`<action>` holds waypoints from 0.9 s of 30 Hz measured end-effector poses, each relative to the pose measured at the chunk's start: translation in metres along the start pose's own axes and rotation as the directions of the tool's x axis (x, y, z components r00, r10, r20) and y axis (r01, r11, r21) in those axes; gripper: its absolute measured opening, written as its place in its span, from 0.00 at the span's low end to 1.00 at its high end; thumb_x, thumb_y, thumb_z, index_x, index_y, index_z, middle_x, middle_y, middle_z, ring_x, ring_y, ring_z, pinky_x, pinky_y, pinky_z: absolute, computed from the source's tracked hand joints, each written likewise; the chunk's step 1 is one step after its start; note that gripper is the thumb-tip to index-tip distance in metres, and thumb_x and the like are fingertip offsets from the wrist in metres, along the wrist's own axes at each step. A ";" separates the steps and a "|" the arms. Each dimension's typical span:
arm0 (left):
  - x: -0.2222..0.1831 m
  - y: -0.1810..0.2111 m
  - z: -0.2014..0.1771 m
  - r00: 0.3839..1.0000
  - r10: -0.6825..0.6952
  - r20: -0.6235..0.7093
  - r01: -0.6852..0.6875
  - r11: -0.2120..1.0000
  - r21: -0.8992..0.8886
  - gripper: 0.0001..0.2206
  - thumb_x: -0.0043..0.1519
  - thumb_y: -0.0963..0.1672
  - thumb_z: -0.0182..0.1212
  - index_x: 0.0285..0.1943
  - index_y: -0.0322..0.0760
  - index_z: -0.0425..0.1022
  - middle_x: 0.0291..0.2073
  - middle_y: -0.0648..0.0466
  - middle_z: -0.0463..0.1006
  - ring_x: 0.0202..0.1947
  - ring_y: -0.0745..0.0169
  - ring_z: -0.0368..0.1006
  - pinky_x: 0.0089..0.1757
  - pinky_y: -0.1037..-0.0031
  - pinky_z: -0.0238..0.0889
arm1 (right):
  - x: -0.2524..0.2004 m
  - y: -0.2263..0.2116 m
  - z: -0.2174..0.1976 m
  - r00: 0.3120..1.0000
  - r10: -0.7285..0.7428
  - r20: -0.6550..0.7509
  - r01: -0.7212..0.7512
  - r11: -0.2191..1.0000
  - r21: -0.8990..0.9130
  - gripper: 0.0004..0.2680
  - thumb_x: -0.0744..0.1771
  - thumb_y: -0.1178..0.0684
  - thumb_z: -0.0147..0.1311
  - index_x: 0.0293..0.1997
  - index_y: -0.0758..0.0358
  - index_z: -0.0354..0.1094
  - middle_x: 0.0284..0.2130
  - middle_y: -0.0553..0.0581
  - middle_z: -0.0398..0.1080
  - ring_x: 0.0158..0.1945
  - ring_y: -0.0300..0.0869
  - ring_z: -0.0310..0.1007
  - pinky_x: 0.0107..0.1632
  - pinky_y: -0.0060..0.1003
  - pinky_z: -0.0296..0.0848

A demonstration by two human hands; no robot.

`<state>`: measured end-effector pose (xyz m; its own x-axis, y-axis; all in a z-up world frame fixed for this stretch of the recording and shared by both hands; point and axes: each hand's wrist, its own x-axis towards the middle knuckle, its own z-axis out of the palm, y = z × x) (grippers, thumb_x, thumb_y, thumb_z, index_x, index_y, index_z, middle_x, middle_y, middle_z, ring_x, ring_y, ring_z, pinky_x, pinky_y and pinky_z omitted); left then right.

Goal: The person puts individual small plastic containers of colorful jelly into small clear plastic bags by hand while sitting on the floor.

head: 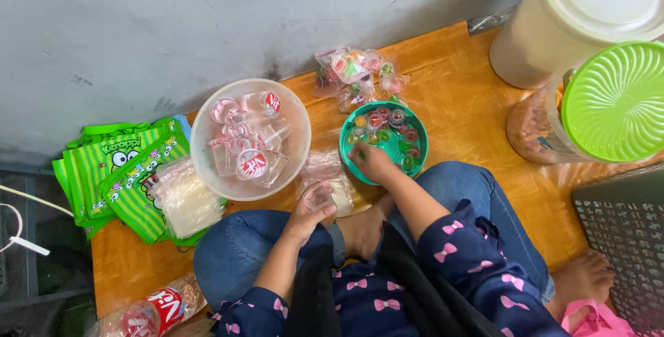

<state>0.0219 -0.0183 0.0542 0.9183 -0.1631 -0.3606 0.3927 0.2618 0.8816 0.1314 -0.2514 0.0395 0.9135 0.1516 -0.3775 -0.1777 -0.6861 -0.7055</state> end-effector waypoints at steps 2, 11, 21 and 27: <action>0.003 -0.007 -0.002 1.000 -0.011 0.012 0.011 1.000 0.016 0.36 0.48 0.37 0.80 0.67 0.40 0.68 0.55 0.46 0.76 0.56 0.59 0.71 0.54 0.68 0.70 | -0.039 -0.053 -0.022 0.983 -0.164 -0.087 0.172 0.980 0.096 0.10 0.68 0.45 0.54 0.53 0.49 0.69 0.45 0.62 0.76 0.53 0.60 0.74 0.56 0.55 0.73; 0.003 -0.003 -0.008 1.000 0.000 0.000 0.000 0.997 0.076 0.35 0.48 0.38 0.80 0.67 0.37 0.69 0.54 0.46 0.78 0.55 0.60 0.73 0.53 0.69 0.72 | -0.038 -0.076 -0.047 0.875 -0.473 -0.102 0.483 0.848 0.219 0.09 0.68 0.50 0.56 0.50 0.56 0.76 0.43 0.67 0.76 0.51 0.64 0.75 0.53 0.57 0.73; -0.002 0.020 -0.006 0.975 -0.202 0.093 0.222 0.910 -0.349 0.30 0.60 0.45 0.66 0.72 0.41 0.63 0.60 0.46 0.74 0.58 0.50 0.74 0.56 0.53 0.71 | 0.098 0.097 0.006 0.999 0.048 -0.004 -0.044 0.871 -0.489 0.16 0.66 0.39 0.55 0.58 0.44 0.67 0.56 0.51 0.70 0.72 0.56 0.54 0.61 0.62 0.69; 0.005 0.008 -0.019 0.970 -0.174 0.169 0.234 0.854 -0.465 0.36 0.57 0.51 0.66 0.75 0.42 0.58 0.61 0.45 0.74 0.58 0.45 0.74 0.56 0.46 0.68 | 0.053 0.031 -0.002 0.994 0.083 0.073 -0.031 0.842 -0.539 0.21 0.63 0.31 0.55 0.62 0.32 0.62 0.56 0.46 0.70 0.64 0.52 0.65 0.63 0.62 0.61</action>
<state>0.0305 0.0016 0.0539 0.8142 -0.3646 -0.4518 0.5733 0.6279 0.5263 0.1749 -0.2663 -0.0013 0.8665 0.1458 -0.4775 0.0195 -0.9656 -0.2595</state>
